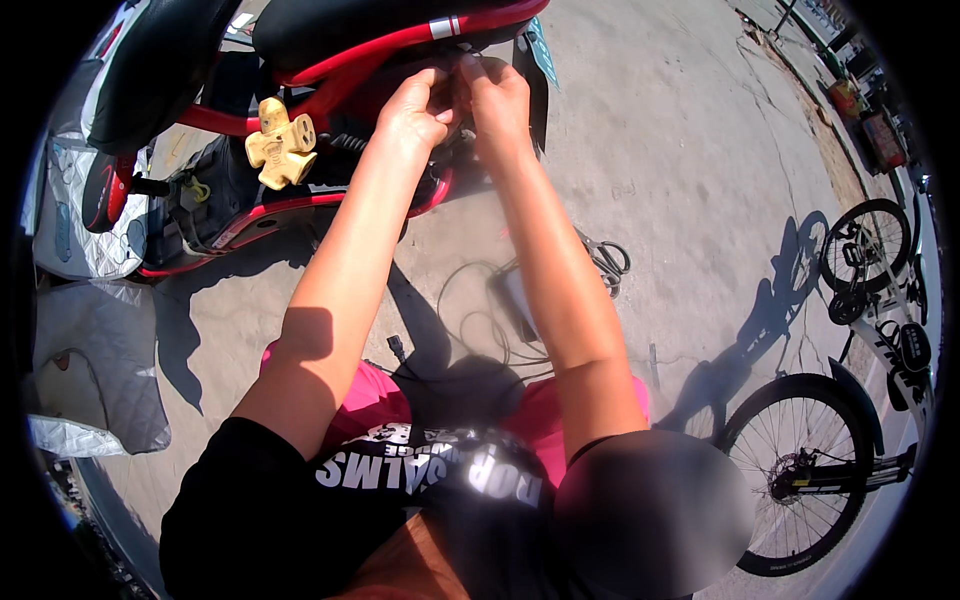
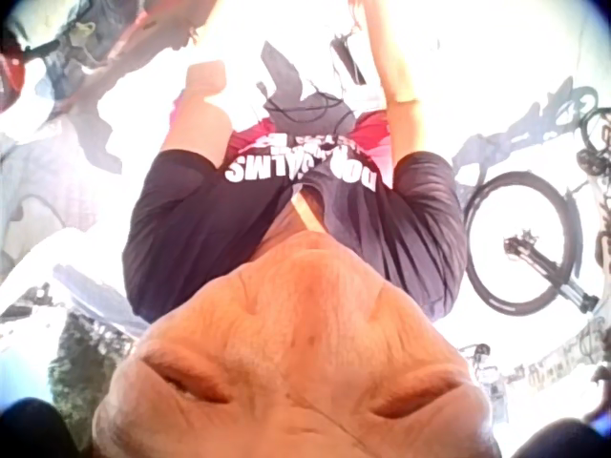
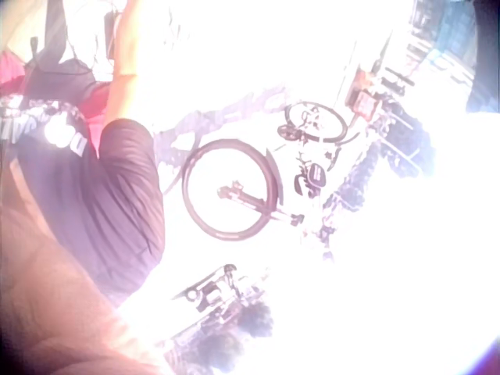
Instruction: The person sits on the ground and uses scissors to cut and strip wires connected to a red electric scooter. They then use electrical tape to wrap and insulate the exposed wire ends.
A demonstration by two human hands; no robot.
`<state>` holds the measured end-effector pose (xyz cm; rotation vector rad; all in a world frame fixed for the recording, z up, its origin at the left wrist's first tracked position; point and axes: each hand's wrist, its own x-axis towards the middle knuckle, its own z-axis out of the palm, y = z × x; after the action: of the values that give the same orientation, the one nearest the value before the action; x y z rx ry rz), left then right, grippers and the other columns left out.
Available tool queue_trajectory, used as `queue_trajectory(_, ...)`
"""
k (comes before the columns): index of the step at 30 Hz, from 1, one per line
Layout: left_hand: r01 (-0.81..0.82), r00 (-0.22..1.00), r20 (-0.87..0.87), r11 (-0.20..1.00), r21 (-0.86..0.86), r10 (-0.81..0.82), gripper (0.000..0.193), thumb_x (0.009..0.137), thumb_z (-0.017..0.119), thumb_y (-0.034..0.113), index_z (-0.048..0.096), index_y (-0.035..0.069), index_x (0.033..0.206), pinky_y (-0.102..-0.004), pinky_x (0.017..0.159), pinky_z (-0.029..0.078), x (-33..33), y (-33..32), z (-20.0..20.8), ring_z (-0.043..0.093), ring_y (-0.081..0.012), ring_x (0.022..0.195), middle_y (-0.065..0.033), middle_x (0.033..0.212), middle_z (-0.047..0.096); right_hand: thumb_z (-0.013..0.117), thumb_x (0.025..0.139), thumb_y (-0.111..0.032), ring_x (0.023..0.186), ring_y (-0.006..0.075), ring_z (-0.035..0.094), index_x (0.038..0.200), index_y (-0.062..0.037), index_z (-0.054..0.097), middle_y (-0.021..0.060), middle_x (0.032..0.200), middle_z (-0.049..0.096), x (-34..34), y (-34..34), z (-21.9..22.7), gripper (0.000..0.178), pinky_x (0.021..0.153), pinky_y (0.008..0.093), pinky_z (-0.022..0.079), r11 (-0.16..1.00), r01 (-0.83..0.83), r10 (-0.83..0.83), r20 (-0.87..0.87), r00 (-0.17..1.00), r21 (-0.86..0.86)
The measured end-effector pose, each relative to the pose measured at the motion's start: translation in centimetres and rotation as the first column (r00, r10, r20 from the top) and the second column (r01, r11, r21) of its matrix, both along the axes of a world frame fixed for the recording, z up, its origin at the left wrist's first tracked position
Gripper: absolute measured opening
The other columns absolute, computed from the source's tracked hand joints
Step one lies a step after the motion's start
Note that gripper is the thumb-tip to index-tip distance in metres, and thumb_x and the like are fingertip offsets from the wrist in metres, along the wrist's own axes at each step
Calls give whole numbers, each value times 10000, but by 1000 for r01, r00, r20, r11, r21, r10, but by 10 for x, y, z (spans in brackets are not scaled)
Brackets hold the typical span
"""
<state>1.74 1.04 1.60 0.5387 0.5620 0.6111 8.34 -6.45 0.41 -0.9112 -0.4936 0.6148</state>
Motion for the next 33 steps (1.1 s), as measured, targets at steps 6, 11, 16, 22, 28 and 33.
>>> queue_trajectory(6,44,994,93,996,74,-51,99,911,562,112,595,19,919,-267,504,436,-4,7,-20,577,-158,687,-72,788,609,607,923,-126,654,75,515,1023,42,650,7,729,583,3,-7,1,201,603,220,431,974,44,44,377,925,-222)
queue_trajectory(11,127,991,-102,888,441,-91,134,930,541,149,583,23,913,-228,374,321,-18,1,-7,560,-127,621,-67,744,591,577,930,-89,687,70,535,1058,26,641,18,783,602,21,-11,3,183,644,223,463,973,-93,171,383,908,-212)
queue_trajectory(16,80,979,-191,748,659,64,196,928,588,215,640,36,868,-226,485,369,-21,-22,12,526,-67,621,-9,732,607,564,922,-157,768,193,614,1105,45,599,119,830,654,23,-21,19,275,749,322,494,922,80,229,698,678,-380)
queue_trajectory(22,-48,996,-20,743,668,83,148,897,631,142,704,20,854,-210,576,409,-11,-10,5,545,-54,637,12,742,640,561,835,-98,690,310,592,928,33,593,212,808,624,17,-23,19,164,678,352,484,965,202,50,874,484,-167)
queue_trajectory(28,-111,993,35,785,609,114,147,877,578,20,684,-14,782,-242,611,470,-5,-17,10,601,-105,673,-51,776,666,610,768,-131,675,360,581,780,9,595,173,749,611,15,-28,14,141,608,400,475,948,310,-24,955,296,-73)
queue_trajectory(33,-76,997,70,819,569,44,99,875,610,45,688,-16,872,-254,652,500,-4,-15,10,611,-121,700,-65,807,673,614,758,-77,626,317,522,722,28,517,162,698,528,4,-48,6,147,596,370,452,954,291,-16,960,279,-69)
